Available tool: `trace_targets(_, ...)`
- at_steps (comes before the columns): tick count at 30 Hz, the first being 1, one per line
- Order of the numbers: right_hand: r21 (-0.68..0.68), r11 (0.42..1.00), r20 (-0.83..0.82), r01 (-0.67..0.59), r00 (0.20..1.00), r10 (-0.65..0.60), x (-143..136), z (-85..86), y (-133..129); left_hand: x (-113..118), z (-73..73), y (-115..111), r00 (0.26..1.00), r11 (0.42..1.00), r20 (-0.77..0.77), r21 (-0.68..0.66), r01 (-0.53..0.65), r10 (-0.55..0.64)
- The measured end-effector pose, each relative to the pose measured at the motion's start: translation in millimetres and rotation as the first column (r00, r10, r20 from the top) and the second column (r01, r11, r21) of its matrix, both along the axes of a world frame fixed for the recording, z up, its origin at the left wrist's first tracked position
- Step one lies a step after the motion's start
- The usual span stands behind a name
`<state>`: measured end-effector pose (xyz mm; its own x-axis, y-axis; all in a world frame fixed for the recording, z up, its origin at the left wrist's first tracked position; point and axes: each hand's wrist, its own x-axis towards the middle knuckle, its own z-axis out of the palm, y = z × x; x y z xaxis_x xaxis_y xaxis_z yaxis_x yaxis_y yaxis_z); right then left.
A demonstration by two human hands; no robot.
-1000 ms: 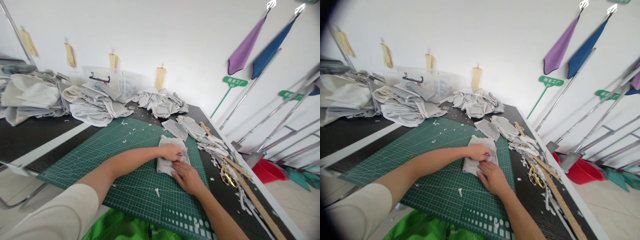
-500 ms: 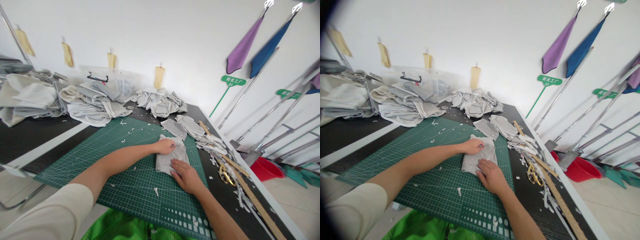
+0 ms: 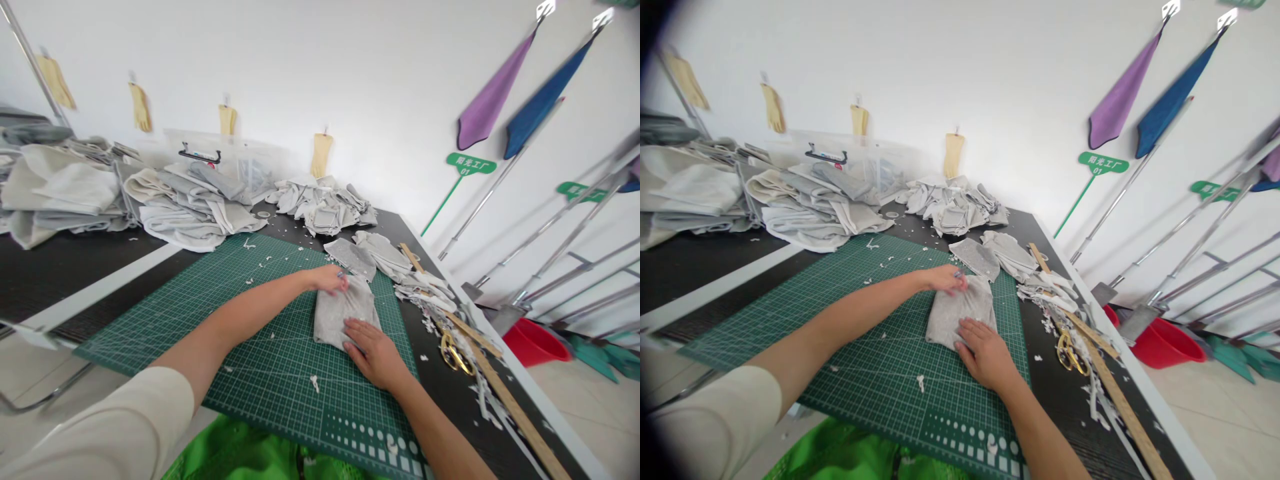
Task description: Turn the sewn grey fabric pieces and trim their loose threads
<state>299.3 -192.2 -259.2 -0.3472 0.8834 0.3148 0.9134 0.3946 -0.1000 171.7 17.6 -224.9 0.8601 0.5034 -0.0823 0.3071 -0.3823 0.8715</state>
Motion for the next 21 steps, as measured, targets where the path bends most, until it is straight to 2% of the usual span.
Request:
trace_targets(2, 0.002, 1.0, -0.004, 0.003, 1.0, -0.003, 0, 0.5, 0, 1, 1.6, 3, 0.962, 0.952, 0.165, 0.178, -0.248, 0.219)
trace_targets(4, 0.0, 1.0, -0.01, 0.001, 1.0, -0.001, 0, 1.0, 0, 1, 2.4, 4, 0.9, 0.854, 0.315, 0.331, -0.401, 0.301)
trace_targets(5, 0.0, 1.0, -0.013, 0.001, 1.0, -0.001, 0, 1.1, 0, 1, 2.3, 2, 0.887, 0.814, 0.357, 0.392, -0.428, 0.294)
trace_targets(6, -0.001, 1.0, -0.014, 0.001, 1.0, -0.001, 0, 1.2, 0, 1, 1.9, 0, 0.897, 0.804, 0.359, 0.434, -0.406, 0.259)
trace_targets(8, -0.006, 1.0, -0.011, 0.003, 1.0, -0.003, 0, 1.0, 1, 4, -0.1, -7, 0.944, 0.855, 0.292, 0.439, -0.275, 0.154)
trace_targets(9, -0.008, 1.0, -0.009, 0.005, 1.0, -0.006, -1, 0.9, 1, 6, -1.5, -11, 0.96, 0.894, 0.256, 0.396, -0.211, 0.113)
trace_targets(11, -0.013, 1.0, -0.003, 0.007, 1.0, -0.007, -1, 0.5, 1, 10, -4.3, -19, 0.984, 0.973, 0.176, 0.221, -0.073, 0.033)
trace_targets(13, -0.014, 1.0, 0.0, 0.004, 1.0, -0.004, 0, 0.0, 1, 12, -6.2, -22, 0.993, 0.996, 0.077, 0.033, 0.083, -0.086)
trace_targets(14, -0.012, 1.0, 0.001, 0.003, 1.0, -0.003, 0, -0.2, 0, 12, -6.5, -22, 0.993, 0.994, 0.039, 0.017, 0.107, -0.107)
trace_targets(15, -0.009, 1.0, 0.002, 0.003, 1.0, -0.003, 0, -0.4, 0, 11, -6.2, -21, 0.996, 0.994, 0.019, 0.07, 0.081, -0.083)
trace_targets(16, -0.005, 1.0, 0.003, 0.004, 1.0, -0.004, 0, -0.5, 0, 9, -5.3, -19, 1.0, 0.985, 0.027, 0.171, 0.006, -0.01)
trace_targets(18, 0.0, 1.0, 0.002, 0.006, 1.0, -0.006, 0, -0.6, 0, 4, -2.6, -14, 0.976, 0.905, 0.113, 0.366, -0.216, 0.187)
trace_targets(19, 0.0, 1.0, 0.0, 0.004, 1.0, -0.004, 0, -0.5, -1, 2, -1.2, -13, 0.957, 0.863, 0.151, 0.414, -0.289, 0.248)
trace_targets(21, 0.0, 1.0, -0.006, -0.005, 1.0, 0.005, 1, -0.2, 0, 1, 0.4, -13, 0.958, 0.849, 0.174, 0.446, -0.283, 0.228)
